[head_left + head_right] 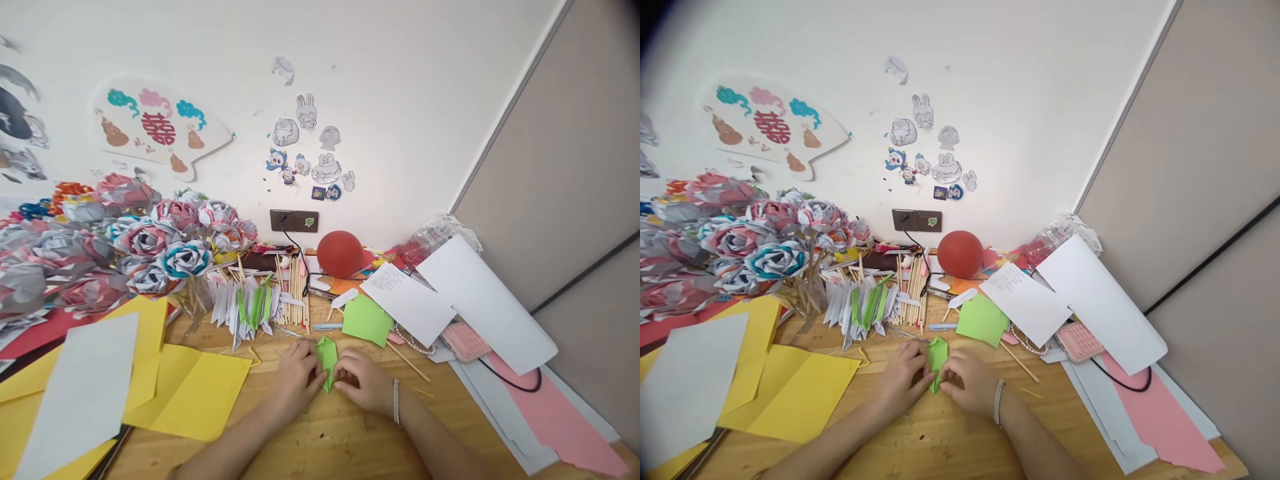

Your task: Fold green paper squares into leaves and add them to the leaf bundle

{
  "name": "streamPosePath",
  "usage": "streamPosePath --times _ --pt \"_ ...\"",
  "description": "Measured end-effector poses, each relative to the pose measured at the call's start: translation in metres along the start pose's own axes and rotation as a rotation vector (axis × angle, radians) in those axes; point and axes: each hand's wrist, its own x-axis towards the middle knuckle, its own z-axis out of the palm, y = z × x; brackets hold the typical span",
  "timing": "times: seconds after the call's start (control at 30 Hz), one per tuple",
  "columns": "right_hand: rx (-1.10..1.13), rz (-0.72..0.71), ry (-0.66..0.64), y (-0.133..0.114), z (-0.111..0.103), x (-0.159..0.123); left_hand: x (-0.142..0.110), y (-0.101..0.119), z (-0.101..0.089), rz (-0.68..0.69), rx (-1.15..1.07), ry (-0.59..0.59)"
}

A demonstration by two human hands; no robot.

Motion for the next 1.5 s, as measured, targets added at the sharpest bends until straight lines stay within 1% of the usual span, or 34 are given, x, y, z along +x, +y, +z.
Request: streamPosePath --times 0.2,0.3,0.5,0.67,0.83,1.0,1.13,1.23,1.33,1.43,1.5 --pt "-0.103 0.06 0.047 0.002 0.013 0.006 -0.001 0.0 -0.001 0.008 -0.002 0.0" --pt "-0.127 0.079 0.053 0.002 0.016 0.005 0.0 0.0 0.001 0.006 0.003 -0.006" --pt "-0.163 0.158 0.077 -0.001 0.01 0.004 0.003 0.0 0.004 -0.002 0.026 -0.028" --pt "-0.164 0.243 0.115 0.005 0.004 0.007 0.002 0.001 0.004 -0.013 0.039 -0.038" --pt "-0.145 0.209 0.12 0.008 0.002 0.006 0.002 0.0 0.003 0.003 0.047 -0.026" --pt "-0.212 0.209 0.112 0.006 0.007 0.006 0.004 -0.002 0.005 0.016 0.063 -0.001" --pt "-0.209 0.211 0.103 0.005 0.011 0.005 0.004 -0.004 0.006 0.007 0.091 0.026" --pt "-0.214 0.217 0.12 0.002 0.012 0.004 0.003 -0.004 0.008 -0.009 0.125 0.063" --pt "-0.224 0.254 0.118 0.0 0.013 0.004 0.003 -0.006 0.008 -0.023 0.156 0.104" --pt "-0.201 0.299 0.077 -0.003 0.013 0.006 0.004 -0.013 0.006 -0.027 0.192 0.158" --pt "-0.163 0.307 0.04 -0.003 0.009 0.007 0.005 -0.022 0.001 0.001 0.21 0.197"
